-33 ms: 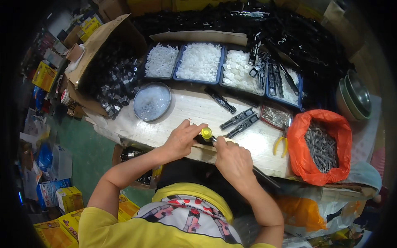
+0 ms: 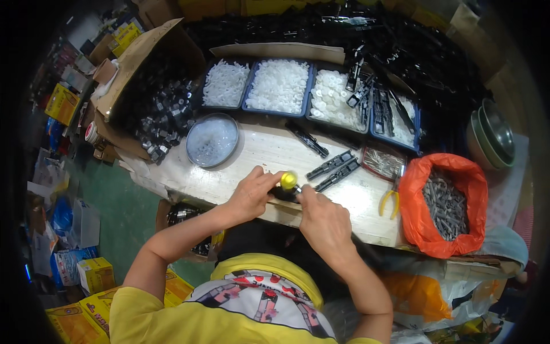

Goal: The person assembles small lock mechanisms at a cluttered workbench. They pick up black lock bodies, insert white plastic components and metal pins, and use a hammer to tap parts into place. Finished units are placed into a cardboard box to the left.

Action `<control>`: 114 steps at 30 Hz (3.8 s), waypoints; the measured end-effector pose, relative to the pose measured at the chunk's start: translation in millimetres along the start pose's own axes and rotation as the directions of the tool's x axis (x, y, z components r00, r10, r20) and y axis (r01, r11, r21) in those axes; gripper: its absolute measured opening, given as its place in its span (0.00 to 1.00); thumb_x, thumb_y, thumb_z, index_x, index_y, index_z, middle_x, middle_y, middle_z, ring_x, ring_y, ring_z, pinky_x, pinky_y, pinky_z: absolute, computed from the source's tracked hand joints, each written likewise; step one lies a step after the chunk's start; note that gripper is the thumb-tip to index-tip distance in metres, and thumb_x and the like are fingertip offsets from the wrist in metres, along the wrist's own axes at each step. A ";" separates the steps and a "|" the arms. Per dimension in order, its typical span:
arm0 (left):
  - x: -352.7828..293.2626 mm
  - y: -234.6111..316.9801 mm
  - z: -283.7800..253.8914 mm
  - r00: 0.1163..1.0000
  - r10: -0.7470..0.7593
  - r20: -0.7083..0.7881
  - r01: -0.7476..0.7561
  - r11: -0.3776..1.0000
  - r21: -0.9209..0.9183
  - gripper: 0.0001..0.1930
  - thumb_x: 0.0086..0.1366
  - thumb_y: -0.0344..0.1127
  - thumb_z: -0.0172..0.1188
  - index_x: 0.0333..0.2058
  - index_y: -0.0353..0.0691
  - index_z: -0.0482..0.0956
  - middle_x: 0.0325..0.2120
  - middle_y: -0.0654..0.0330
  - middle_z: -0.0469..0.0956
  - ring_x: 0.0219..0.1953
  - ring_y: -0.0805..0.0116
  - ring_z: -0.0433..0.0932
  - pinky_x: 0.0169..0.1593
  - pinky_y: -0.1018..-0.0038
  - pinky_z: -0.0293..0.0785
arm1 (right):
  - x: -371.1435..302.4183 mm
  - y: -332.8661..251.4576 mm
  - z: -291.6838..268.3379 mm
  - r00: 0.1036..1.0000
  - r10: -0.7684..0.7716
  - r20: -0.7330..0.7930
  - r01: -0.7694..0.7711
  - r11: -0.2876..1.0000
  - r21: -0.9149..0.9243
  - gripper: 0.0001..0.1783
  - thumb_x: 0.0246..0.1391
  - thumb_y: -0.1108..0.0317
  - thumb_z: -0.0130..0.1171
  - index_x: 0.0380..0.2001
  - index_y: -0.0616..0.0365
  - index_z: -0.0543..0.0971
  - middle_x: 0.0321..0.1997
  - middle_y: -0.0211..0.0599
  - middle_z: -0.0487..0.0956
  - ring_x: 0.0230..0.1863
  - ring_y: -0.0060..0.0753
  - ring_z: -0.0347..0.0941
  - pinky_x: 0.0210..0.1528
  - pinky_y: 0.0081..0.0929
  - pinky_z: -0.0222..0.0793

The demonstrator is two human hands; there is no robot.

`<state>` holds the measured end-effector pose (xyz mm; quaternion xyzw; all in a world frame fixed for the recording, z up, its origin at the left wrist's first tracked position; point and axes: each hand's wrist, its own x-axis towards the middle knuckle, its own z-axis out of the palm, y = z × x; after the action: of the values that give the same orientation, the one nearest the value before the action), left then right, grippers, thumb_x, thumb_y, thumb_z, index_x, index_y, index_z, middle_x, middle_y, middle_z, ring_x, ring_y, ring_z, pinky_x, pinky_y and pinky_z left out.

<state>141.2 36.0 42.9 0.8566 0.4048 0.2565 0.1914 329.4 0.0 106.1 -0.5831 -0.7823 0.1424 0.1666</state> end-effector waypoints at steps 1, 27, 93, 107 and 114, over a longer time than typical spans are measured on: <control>-0.9 0.7 2.7 1.000 -0.009 -0.030 0.008 1.000 -0.023 0.32 0.42 0.18 0.55 0.52 0.37 0.64 0.29 0.57 0.72 0.34 0.56 0.65 0.37 0.66 0.66 | -0.7 -1.9 3.2 0.975 -0.016 -0.221 0.044 0.991 0.125 0.08 0.55 0.66 0.48 0.28 0.60 0.70 0.21 0.47 0.76 0.20 0.52 0.72 0.21 0.43 0.67; -38.9 -0.3 0.2 0.832 -0.475 -0.286 0.342 0.846 -0.410 0.39 0.37 0.14 0.45 0.56 0.36 0.56 0.41 0.52 0.67 0.47 0.54 0.63 0.54 0.62 0.56 | -4.7 -15.3 38.1 0.939 -0.311 -0.144 0.302 0.950 -0.084 0.10 0.48 0.65 0.57 0.34 0.55 0.72 0.15 0.36 0.69 0.15 0.41 0.69 0.17 0.35 0.64; -16.0 29.2 -7.9 0.911 -0.410 0.039 0.325 0.659 -0.678 0.16 0.61 0.36 0.56 0.46 0.33 0.70 0.22 0.58 0.75 0.19 0.76 0.72 0.24 0.79 0.69 | -21.7 13.7 19.7 0.990 -0.141 -0.023 0.139 0.918 0.372 0.11 0.51 0.70 0.55 0.30 0.69 0.71 0.38 0.49 0.70 0.39 0.50 0.67 0.41 0.36 0.63; -46.9 -10.2 -4.2 0.796 0.132 0.591 0.514 -0.662 -0.545 0.12 0.62 0.35 0.51 0.39 0.32 0.71 0.17 0.51 0.70 0.13 0.65 0.67 0.13 0.73 0.63 | -23.6 6.5 13.8 0.929 -0.302 0.214 0.234 0.927 0.292 0.11 0.48 0.70 0.58 0.27 0.68 0.70 0.33 0.48 0.71 0.33 0.51 0.69 0.33 0.36 0.67; -99.6 -12.8 -30.5 0.578 -0.545 0.607 0.811 0.306 -0.498 0.12 0.61 0.39 0.53 0.39 0.37 0.76 0.19 0.57 0.75 0.17 0.63 0.73 0.21 0.73 0.70 | -23.1 9.4 36.1 0.985 -0.174 0.004 0.165 0.941 0.297 0.13 0.49 0.67 0.58 0.28 0.68 0.72 0.35 0.50 0.69 0.38 0.51 0.65 0.41 0.40 0.61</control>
<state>61.6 -31.5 32.0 0.4692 0.5522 0.1432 0.6741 328.2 -20.6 67.3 -0.4800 -0.8019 0.2516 0.2515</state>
